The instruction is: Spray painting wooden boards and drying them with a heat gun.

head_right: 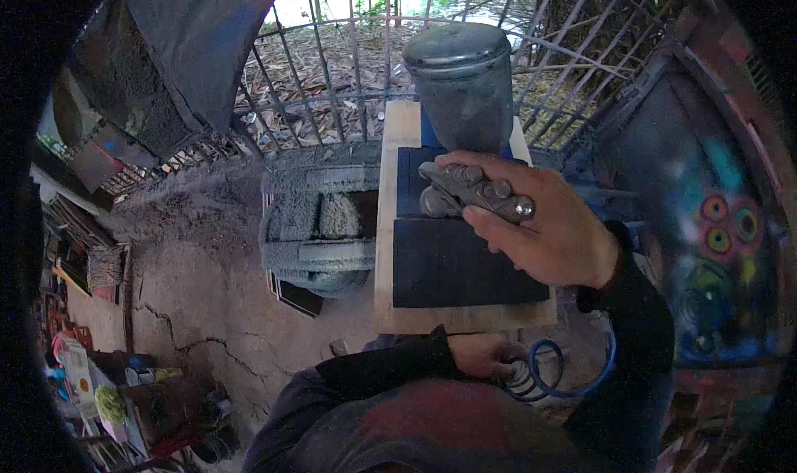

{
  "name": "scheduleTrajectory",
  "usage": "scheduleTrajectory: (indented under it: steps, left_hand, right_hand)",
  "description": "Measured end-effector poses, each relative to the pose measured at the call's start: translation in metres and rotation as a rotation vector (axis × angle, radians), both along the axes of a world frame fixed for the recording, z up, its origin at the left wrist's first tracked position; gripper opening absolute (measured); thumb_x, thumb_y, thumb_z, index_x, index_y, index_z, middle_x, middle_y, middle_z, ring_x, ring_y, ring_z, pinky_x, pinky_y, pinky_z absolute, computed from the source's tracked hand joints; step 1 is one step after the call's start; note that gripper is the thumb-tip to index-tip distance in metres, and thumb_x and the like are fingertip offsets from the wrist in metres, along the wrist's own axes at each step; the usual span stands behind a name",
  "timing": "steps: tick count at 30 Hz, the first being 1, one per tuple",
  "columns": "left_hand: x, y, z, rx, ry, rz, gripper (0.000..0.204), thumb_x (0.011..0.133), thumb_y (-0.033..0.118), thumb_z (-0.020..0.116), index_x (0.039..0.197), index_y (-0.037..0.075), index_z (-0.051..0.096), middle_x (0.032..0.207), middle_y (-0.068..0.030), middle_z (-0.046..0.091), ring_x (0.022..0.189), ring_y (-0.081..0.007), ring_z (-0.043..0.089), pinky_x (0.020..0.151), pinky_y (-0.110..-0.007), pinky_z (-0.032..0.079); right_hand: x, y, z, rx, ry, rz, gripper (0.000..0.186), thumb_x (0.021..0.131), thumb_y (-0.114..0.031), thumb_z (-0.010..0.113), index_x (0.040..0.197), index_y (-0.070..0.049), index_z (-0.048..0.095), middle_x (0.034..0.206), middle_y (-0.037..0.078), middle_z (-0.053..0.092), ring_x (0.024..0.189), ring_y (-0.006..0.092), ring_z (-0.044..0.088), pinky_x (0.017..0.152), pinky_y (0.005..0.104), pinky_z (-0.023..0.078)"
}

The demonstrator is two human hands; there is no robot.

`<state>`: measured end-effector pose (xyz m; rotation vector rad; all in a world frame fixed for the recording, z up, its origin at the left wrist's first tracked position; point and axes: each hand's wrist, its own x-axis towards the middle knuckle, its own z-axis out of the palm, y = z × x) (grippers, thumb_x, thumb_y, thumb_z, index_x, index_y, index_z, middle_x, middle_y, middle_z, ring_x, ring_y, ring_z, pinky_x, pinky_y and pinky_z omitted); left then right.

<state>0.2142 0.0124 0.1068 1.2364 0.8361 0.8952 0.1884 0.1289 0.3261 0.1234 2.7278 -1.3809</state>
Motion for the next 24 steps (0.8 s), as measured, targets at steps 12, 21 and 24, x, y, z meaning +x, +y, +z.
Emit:
scheduleTrajectory:
  steps: [12,21,24]
  left_hand:
    - [0.006,-0.012,-0.015,0.101,-0.07,0.171,0.041,0.085,0.01,0.054,0.125,0.001,0.059,0.107,-0.0192,0.066,0.089,-0.0261,0.065,0.08,-0.038,0.052]
    - [-0.002,-0.016,-0.018,0.083,0.08,0.128,0.038,0.097,0.011,0.048,0.134,0.003,0.053,0.12,-0.0159,0.064,0.107,-0.0205,0.061,0.095,-0.035,0.047]
    - [-0.002,-0.016,-0.016,0.064,0.059,0.11,0.038,0.097,0.012,0.049,0.133,0.001,0.054,0.12,-0.0167,0.064,0.106,-0.0203,0.06,0.095,-0.035,0.047]
  right_hand:
    - [-0.058,0.017,-0.044,0.025,0.099,-0.108,0.047,0.097,-0.014,0.054,0.143,-0.015,0.046,0.074,0.001,0.058,0.062,0.0069,0.057,0.046,0.023,0.047]
    - [-0.08,0.032,-0.061,0.023,0.141,-0.235,0.046,0.097,-0.016,0.054,0.142,-0.014,0.046,0.074,0.001,0.056,0.059,0.0073,0.056,0.044,0.0234,0.047]
    - [-0.073,0.037,-0.062,0.004,0.125,-0.241,0.046,0.097,-0.015,0.054,0.143,-0.014,0.046,0.074,0.001,0.056,0.06,0.0073,0.056,0.043,0.0228,0.047]
